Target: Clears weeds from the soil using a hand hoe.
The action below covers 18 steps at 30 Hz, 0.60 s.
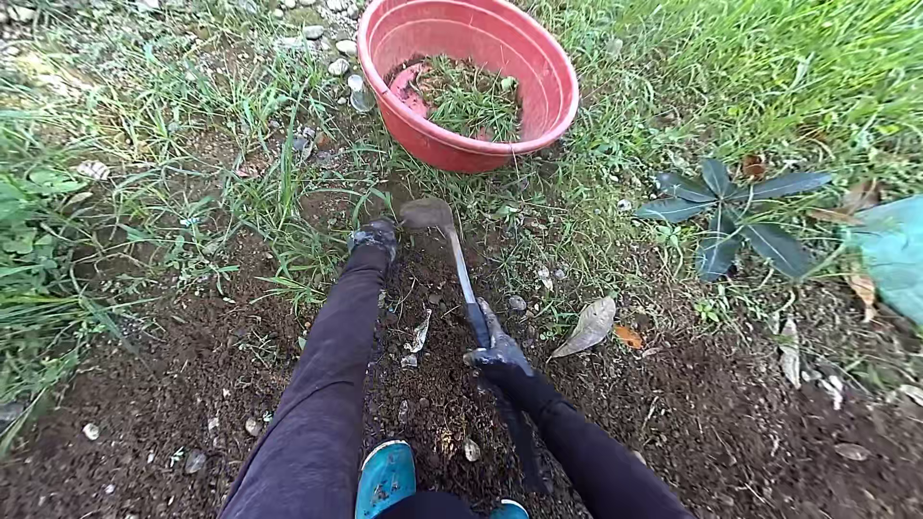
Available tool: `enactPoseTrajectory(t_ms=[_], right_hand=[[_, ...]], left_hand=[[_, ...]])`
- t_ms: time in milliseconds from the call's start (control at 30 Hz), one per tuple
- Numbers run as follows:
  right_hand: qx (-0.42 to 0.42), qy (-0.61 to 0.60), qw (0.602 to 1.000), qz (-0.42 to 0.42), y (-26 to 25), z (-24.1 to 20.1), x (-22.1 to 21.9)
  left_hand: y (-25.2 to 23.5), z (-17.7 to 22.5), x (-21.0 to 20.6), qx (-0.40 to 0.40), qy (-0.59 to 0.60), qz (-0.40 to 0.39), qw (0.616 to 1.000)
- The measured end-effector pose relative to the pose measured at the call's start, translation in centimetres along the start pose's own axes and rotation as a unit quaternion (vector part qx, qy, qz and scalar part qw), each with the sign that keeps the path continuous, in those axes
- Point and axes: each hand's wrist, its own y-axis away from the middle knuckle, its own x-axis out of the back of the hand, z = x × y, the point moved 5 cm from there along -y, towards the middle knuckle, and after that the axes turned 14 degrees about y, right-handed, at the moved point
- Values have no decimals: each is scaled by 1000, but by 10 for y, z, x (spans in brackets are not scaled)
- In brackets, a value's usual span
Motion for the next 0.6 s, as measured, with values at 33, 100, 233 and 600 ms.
enactPoseTrajectory(t_ms=[33, 100, 233, 600], right_hand=[[3, 10, 1000, -2, 4, 1, 10], [0, -8, 1000, 12, 16, -1, 25], [23, -200, 978, 63, 25, -25, 16], [32, -153, 985, 77, 36, -20, 33]], left_hand=[[5, -7, 1, -16, 10, 7, 1000], [27, -16, 5, -20, 7, -18, 1000], [101, -18, -32, -111, 18, -172, 979], [42, -17, 1, 73, -44, -90, 992]])
